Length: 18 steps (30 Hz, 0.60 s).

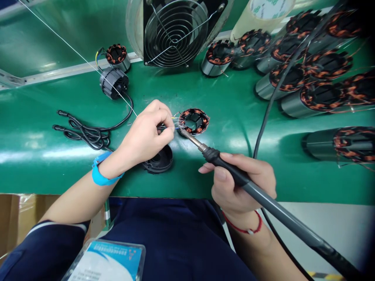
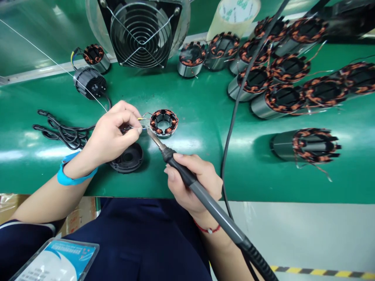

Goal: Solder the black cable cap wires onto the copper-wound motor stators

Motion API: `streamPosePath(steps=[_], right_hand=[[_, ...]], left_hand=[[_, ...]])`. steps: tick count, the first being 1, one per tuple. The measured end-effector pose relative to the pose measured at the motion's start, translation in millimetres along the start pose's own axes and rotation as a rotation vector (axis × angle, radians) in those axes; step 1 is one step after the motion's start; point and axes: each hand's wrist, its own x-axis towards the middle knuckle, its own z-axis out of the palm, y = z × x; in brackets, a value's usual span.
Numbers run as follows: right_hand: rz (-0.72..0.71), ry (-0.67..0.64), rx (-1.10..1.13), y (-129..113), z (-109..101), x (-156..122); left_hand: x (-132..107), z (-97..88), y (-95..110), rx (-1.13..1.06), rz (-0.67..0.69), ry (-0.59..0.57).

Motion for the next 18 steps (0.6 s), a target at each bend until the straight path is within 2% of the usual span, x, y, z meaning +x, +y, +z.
streamPosePath(steps=[4, 18], right_hand=[[-0.014, 0.007, 0.048, -0.9, 0.2, 1.0], [0.011, -0.016, 0.004, -1.6, 0.9, 0.8]], left_hand=[[-0.5, 0.4, -0.8, -0.016, -0.005, 0.005], [0.3, 0.1, -2.3, -0.08, -0.023, -0.004]])
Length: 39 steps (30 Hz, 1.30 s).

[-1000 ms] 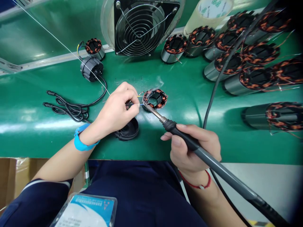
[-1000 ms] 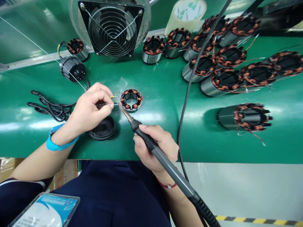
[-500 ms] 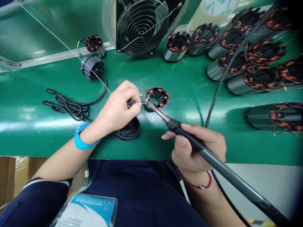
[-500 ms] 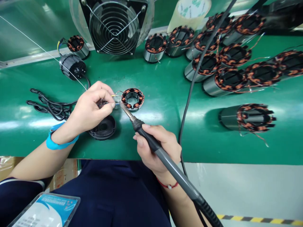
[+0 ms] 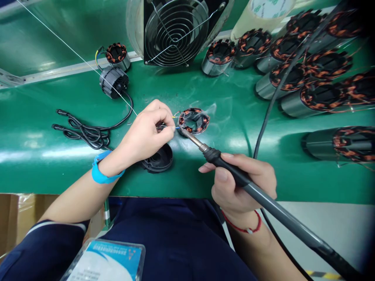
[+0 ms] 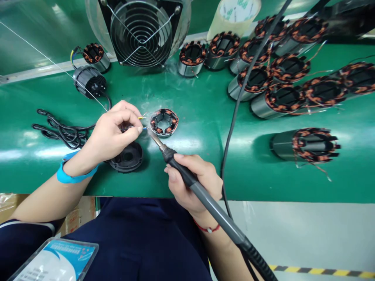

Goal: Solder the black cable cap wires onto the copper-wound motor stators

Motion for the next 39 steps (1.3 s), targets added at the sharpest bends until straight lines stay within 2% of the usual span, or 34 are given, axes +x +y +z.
streamPosePath(steps=[4, 8, 11, 15, 18, 20, 24, 28, 39], right_hand=[[-0.016, -0.002, 0.005, 0, -3, 2], [0.025, -0.071, -0.092, -1, -8, 11], [0.046, -0.146, -0.127, -1, -10, 25], [-0.009, -0.246, -0.182, -2, -8, 51], [-0.041, -0.273, -0.16, -3, -3, 66], [0.001, -0.288, -0.115, -2, 1, 71], [0.126, -0.349, -0.146, 2, 11, 70], [0.11, -0.391, -0.189, 9, 19, 64], [0.037, -0.365, -0.284, 13, 26, 50]], left_hand=[[0, -0.2, 0, -0.004, -0.009, -0.003], [0, -0.1, -1, -0.003, -0.005, -0.002], [0, -0.3, -2, 0.012, -0.015, -0.008], [1, -0.9, -2, 0.011, -0.009, -0.011], [1, -1.2, -2, 0.001, -0.011, -0.014], [1, -1.3, -1, -0.007, -0.018, -0.015], [1, -1.4, -1, -0.022, -0.029, -0.023], [1, -0.5, -1, -0.028, -0.035, -0.024], [0, 0.8, -2, -0.059, -0.028, -0.014]])
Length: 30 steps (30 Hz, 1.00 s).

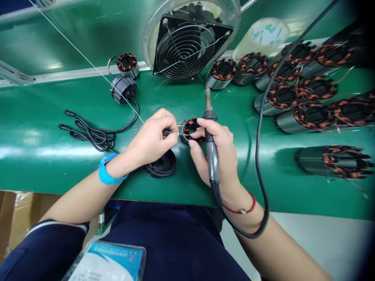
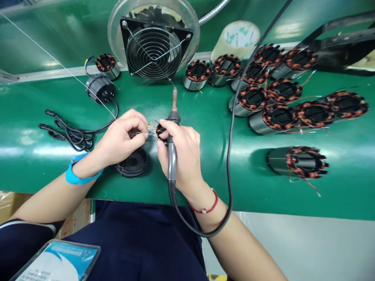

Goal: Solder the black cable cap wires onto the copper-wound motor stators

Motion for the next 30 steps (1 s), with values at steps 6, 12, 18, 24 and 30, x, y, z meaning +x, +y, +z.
streamPosePath(steps=[6, 12, 18, 24, 30], right_hand=[[-0.08, -0.001, 0.041, 0, 1, -1], [-0.074, -0.039, -0.002, 4, -5, 6], [-0.139, -0.295, -0.054, 16, -1, 25], [-0.168, -0.224, 0.031, 19, 5, 17], [-0.096, -0.21, 0.096, 18, -3, 13]], left_hand=[[-1, 0.7, -2, -0.014, -0.011, 0.011], [-4, -17.9, -4, -0.088, -0.286, -0.115], [-9, -41.0, -1, -0.238, -0.471, -0.332], [-11, -26.2, 16, -0.007, -0.456, -0.213], [4, -29.2, 26, 0.05, -0.454, -0.288]])
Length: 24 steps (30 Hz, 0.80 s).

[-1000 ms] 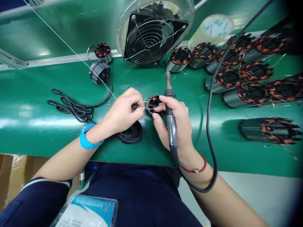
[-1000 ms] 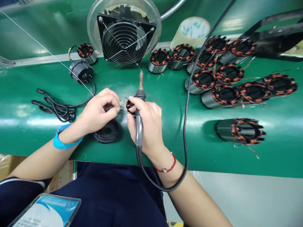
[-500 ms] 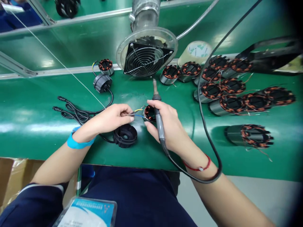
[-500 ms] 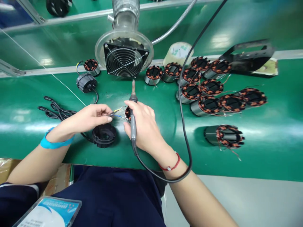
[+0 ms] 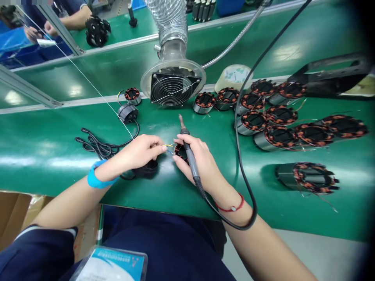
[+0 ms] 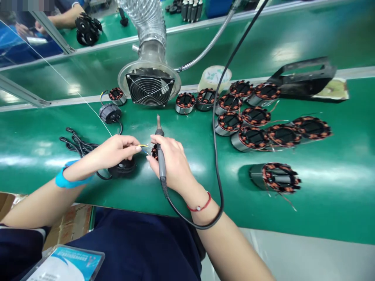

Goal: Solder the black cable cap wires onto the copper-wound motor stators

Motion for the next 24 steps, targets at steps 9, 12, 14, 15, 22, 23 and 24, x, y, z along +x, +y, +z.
streamPosePath(steps=[9, 12, 14, 15, 22, 23, 24], right_hand=[[0.178, 0.068, 0.27, -1, 2, 4], [0.251, 0.072, 0.378, -1, 1, 5], [0.244, 0.081, 0.363, -3, 0, 6], [0.233, 0.082, 0.35, -4, 0, 6], [0.154, 0.196, 0.231, -3, 0, 2], [0.141, 0.217, 0.194, -3, -1, 2], [0.123, 0.226, 0.155, -3, -1, 2]], left_hand=[[14, -8.8, 5, -0.473, -0.287, -0.162], [18, -2.3, 10, -0.477, -0.329, -0.063], [19, 3.3, 15, -0.471, -0.334, -0.022], [20, 5.8, 17, -0.461, -0.328, -0.003], [17, -3.2, 14, -0.426, -0.321, -0.143], [16, -7.2, 12, -0.423, -0.328, -0.178], [14, -10.6, 11, -0.419, -0.341, -0.196]])
